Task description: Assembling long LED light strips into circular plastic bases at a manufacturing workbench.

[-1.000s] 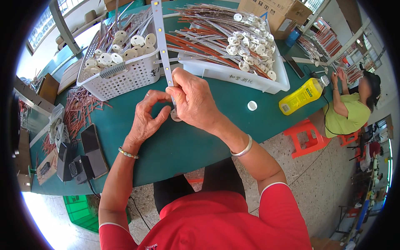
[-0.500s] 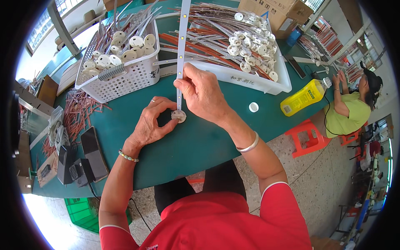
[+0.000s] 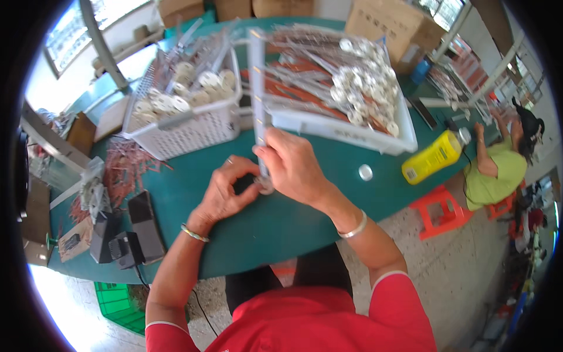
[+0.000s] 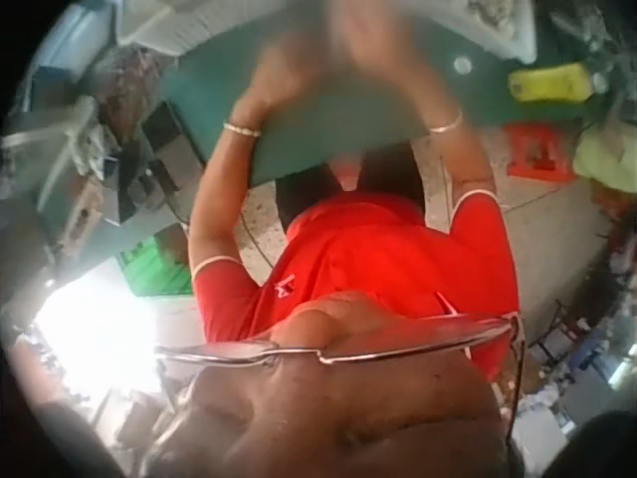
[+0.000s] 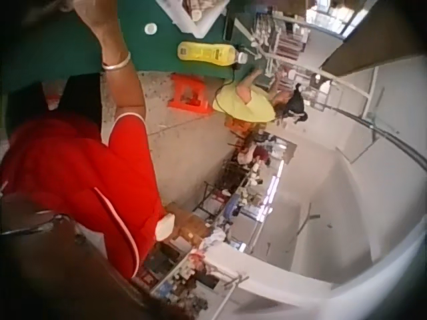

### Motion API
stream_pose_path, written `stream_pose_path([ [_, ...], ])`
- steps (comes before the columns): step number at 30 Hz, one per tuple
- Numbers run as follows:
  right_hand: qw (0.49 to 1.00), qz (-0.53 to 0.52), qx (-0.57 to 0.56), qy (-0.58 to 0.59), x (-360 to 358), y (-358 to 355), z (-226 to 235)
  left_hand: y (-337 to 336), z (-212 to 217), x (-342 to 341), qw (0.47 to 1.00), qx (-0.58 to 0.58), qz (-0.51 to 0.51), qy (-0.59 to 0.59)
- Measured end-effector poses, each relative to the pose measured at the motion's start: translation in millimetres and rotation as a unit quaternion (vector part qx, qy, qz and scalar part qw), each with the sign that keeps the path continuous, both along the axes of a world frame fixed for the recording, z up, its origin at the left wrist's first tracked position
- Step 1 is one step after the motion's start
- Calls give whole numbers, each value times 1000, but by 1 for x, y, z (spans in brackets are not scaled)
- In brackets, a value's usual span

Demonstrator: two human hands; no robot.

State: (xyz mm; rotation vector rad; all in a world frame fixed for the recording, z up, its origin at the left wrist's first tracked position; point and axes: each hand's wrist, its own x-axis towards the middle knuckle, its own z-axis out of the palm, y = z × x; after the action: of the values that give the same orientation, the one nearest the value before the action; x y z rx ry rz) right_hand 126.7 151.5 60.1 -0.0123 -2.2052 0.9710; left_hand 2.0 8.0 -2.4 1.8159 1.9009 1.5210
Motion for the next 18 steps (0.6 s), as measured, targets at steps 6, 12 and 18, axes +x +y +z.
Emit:
stream_pose_path([
  [6,972,16,-235,17,-4,32,34,8,-29,-2,952,11,69,-299],
  [12,922,82,-365,99,-107,45,83,4,-29,-8,929,2,89,-360],
  [18,926,51,-371,39,-237,34,91,5,-24,-8,920,3,92,-382],
])
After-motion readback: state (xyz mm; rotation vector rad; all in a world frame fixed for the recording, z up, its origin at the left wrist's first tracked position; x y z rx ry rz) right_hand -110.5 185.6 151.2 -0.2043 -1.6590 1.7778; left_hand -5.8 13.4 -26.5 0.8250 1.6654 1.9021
